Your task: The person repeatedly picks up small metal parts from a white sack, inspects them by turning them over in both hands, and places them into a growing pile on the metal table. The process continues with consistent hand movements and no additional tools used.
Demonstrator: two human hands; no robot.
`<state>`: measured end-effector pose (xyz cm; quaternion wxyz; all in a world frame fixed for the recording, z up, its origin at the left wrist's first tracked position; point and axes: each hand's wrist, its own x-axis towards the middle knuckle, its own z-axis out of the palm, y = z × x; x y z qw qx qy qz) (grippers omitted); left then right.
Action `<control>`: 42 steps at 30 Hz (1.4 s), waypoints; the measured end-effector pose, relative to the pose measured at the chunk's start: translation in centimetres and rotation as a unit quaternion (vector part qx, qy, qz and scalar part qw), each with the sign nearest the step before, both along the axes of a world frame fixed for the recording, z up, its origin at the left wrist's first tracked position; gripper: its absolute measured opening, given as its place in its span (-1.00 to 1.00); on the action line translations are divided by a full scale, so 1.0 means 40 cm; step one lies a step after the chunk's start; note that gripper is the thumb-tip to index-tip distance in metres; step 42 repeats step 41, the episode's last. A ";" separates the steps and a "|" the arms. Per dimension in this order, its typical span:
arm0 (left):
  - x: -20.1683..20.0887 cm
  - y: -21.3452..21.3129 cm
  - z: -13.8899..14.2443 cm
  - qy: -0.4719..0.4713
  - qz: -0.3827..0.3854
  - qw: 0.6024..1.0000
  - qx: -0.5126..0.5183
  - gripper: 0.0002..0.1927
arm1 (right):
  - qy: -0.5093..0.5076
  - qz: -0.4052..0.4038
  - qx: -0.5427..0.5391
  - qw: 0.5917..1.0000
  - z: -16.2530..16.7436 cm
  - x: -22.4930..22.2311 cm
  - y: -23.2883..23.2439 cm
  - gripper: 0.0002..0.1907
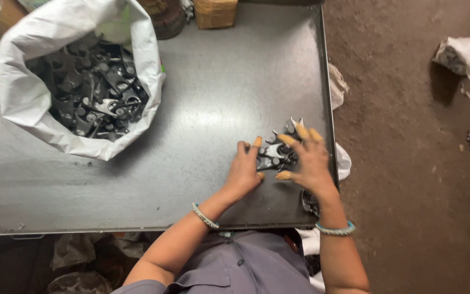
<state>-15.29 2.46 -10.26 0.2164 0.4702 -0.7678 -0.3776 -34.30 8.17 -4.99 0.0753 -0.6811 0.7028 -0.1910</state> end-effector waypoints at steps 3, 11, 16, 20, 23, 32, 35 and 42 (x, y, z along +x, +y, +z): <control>-0.025 -0.014 0.022 -0.006 -0.003 1.000 0.004 -0.14 | 0.042 0.026 0.111 0.993 -0.003 0.007 -0.076 0.18; -0.158 -0.035 0.053 0.012 -0.042 0.996 -0.080 -0.48 | 0.042 0.042 0.122 0.991 -0.016 -0.115 -0.104 -0.10; -0.190 0.003 0.061 0.003 -0.080 0.990 -0.112 -0.65 | 0.045 0.020 0.139 0.989 -0.022 -0.153 -0.054 -0.07; -0.156 0.010 0.059 0.056 -0.105 0.990 -0.071 -0.47 | 0.026 0.016 0.166 0.986 -0.045 -0.147 -0.047 -0.05; -0.100 0.000 0.052 0.144 -0.133 0.981 -0.013 -0.30 | 0.107 0.037 0.191 0.975 -0.065 -0.155 -0.068 -0.01; 0.154 0.063 0.004 0.149 -0.056 0.987 -0.035 -0.36 | 0.204 -0.009 0.009 0.979 -0.057 -0.091 -0.123 -0.18; 0.200 0.131 -0.024 0.150 0.031 0.978 -0.139 -0.53 | 0.057 0.092 -0.087 0.990 -0.064 0.092 -0.162 -0.56; 0.390 0.159 -0.058 -0.173 0.027 0.951 -0.253 -0.77 | -0.168 0.213 -0.171 0.947 -0.035 0.501 -0.062 -0.72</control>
